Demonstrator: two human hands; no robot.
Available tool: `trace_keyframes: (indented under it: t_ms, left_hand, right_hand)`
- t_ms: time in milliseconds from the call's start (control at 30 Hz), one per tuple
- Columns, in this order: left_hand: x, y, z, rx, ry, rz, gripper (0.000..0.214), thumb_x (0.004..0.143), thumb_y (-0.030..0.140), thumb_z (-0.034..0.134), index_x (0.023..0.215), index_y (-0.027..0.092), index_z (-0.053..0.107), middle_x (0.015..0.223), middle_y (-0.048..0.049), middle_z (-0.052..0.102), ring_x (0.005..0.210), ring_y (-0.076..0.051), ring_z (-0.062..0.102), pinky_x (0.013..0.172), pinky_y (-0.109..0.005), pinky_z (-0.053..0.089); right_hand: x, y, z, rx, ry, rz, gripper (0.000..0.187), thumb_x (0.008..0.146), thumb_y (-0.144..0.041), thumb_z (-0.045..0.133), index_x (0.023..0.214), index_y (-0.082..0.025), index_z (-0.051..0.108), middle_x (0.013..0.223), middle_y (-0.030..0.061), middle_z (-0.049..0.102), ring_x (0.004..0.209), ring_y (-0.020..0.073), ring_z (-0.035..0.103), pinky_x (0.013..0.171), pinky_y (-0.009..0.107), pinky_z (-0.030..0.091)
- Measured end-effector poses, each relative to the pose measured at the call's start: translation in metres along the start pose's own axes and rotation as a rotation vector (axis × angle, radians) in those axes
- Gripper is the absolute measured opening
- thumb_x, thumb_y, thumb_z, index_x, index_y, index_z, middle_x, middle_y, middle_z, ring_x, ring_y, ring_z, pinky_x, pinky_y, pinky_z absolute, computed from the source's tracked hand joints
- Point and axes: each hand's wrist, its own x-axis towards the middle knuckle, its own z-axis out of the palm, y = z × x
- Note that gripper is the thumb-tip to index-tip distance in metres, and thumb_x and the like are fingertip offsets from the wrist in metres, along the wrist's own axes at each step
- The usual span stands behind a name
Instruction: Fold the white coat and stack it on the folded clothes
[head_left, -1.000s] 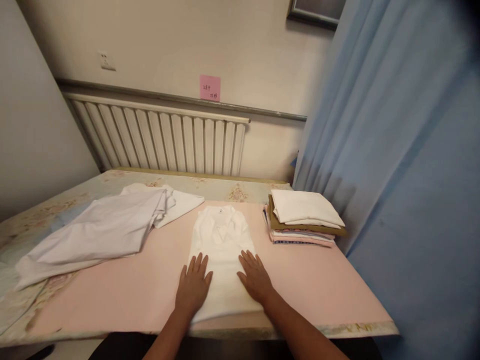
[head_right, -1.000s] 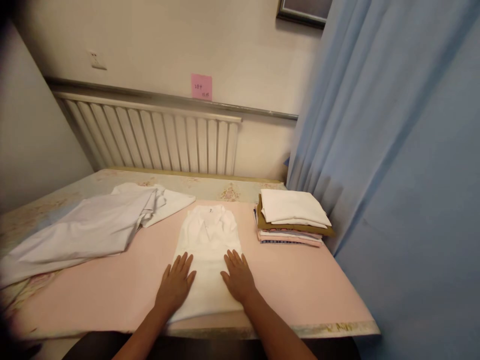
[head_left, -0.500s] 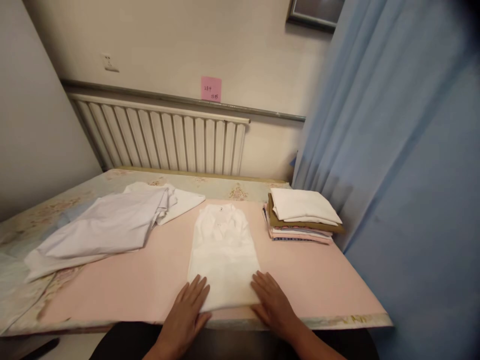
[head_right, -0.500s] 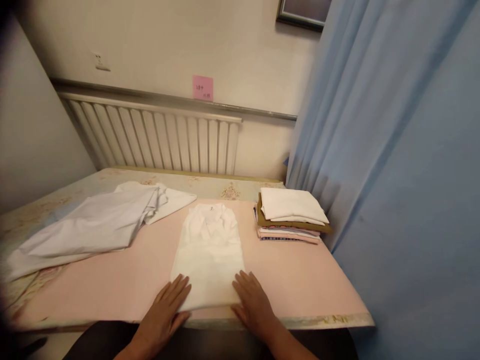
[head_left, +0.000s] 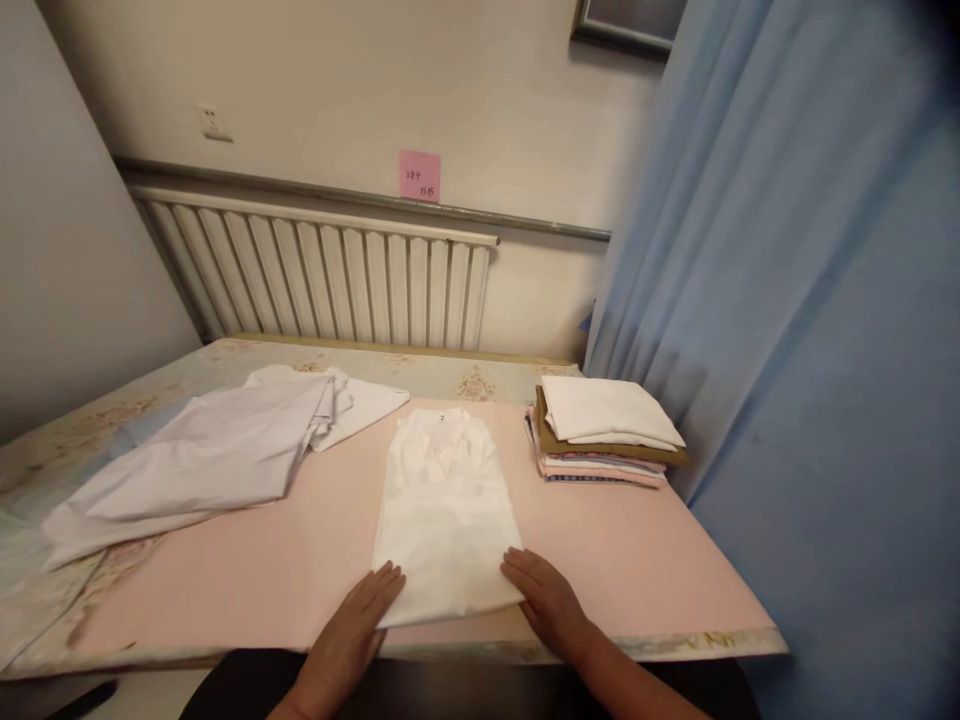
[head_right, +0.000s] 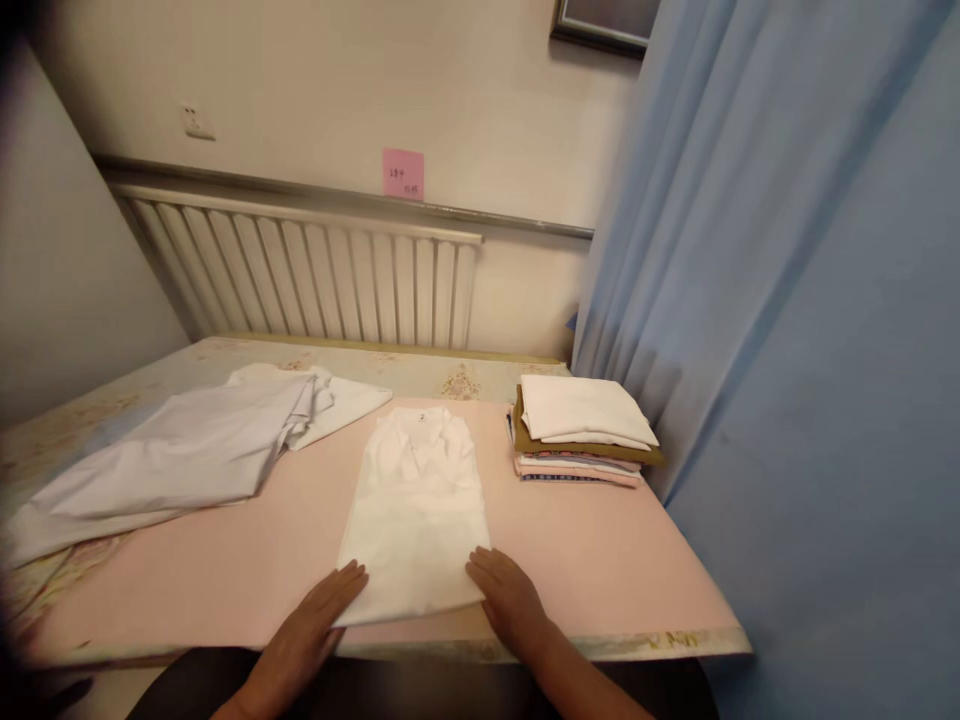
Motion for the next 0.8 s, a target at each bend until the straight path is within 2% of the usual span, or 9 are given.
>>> trace_keyframes:
  t_ms: [100,233,300,433,500,667,800]
  left_hand:
    - [0.002,-0.014,-0.005,-0.080,-0.050,-0.009,0.060,0.090,0.028,0.048,0.147,0.031,0.028,0.145,-0.0016,0.046,0.133,-0.020,0.043,0.109,-0.034,0.039]
    - [0.007,-0.027,-0.012,-0.141,-0.114,0.050,0.069,0.087,0.047,0.054,0.148,0.030,0.026,0.147,-0.0036,0.042,0.135,-0.024,0.040,0.109,-0.037,0.038]
    - [0.011,-0.029,-0.016,-0.148,-0.146,0.061,0.068,0.088,0.043,0.053,0.148,0.031,0.024,0.149,-0.0032,0.039,0.136,-0.025,0.037,0.110,-0.040,0.037]
    - [0.026,-0.029,-0.021,-0.128,-0.199,0.044,0.069,0.087,0.016,0.044,0.149,0.034,0.019,0.153,-0.0005,0.032,0.140,-0.024,0.029,0.114,-0.045,0.029]
    - [0.035,-0.030,-0.020,-0.121,-0.224,0.057,0.073,0.084,0.009,0.041,0.149,0.034,0.018,0.154,-0.0001,0.030,0.142,-0.023,0.027,0.115,-0.046,0.026]
    - [0.044,-0.035,-0.013,-0.169,-0.275,0.143,0.067,0.088,0.018,0.042,0.149,0.033,0.020,0.153,-0.0012,0.034,0.141,-0.023,0.028,0.114,-0.044,0.029]
    - [0.032,-0.026,-0.024,-0.229,-0.253,0.136,0.056,0.095,0.036,0.034,0.149,0.032,0.020,0.151,-0.0019,0.036,0.140,-0.022,0.031,0.114,-0.042,0.028]
  right_hand:
    - [0.006,0.008,-0.004,0.061,-0.014,-0.003,0.048,0.085,-0.014,0.046,0.132,-0.024,0.054,0.132,0.0068,0.058,0.128,0.0217,0.049,0.108,0.043,0.040]
    - [0.013,0.022,-0.005,0.098,-0.039,-0.009,0.044,0.090,-0.023,0.048,0.133,-0.024,0.053,0.133,0.0075,0.058,0.130,0.0219,0.046,0.109,0.042,0.037]
    - [0.016,0.030,-0.005,0.092,-0.082,-0.051,0.048,0.089,-0.027,0.050,0.137,-0.022,0.049,0.136,0.0091,0.054,0.133,0.0231,0.042,0.111,0.045,0.033]
    - [0.028,0.043,-0.008,0.081,-0.167,-0.218,0.065,0.084,-0.037,0.054,0.143,-0.017,0.039,0.145,0.0135,0.044,0.138,0.0277,0.032,0.114,0.051,0.022]
    - [0.034,0.045,-0.010,0.082,-0.206,-0.272,0.070,0.082,-0.042,0.055,0.145,-0.017,0.035,0.147,0.0136,0.040,0.140,0.0290,0.027,0.115,0.053,0.018]
    - [0.035,0.041,-0.015,0.116,-0.226,-0.278,0.062,0.087,-0.045,0.050,0.143,-0.021,0.037,0.143,0.0113,0.047,0.140,0.0256,0.030,0.115,0.051,0.019]
    - [0.020,0.028,-0.025,0.171,-0.163,-0.253,0.063,0.088,-0.055,0.047,0.141,-0.021,0.039,0.140,0.0123,0.050,0.137,0.0258,0.035,0.115,0.050,0.021]
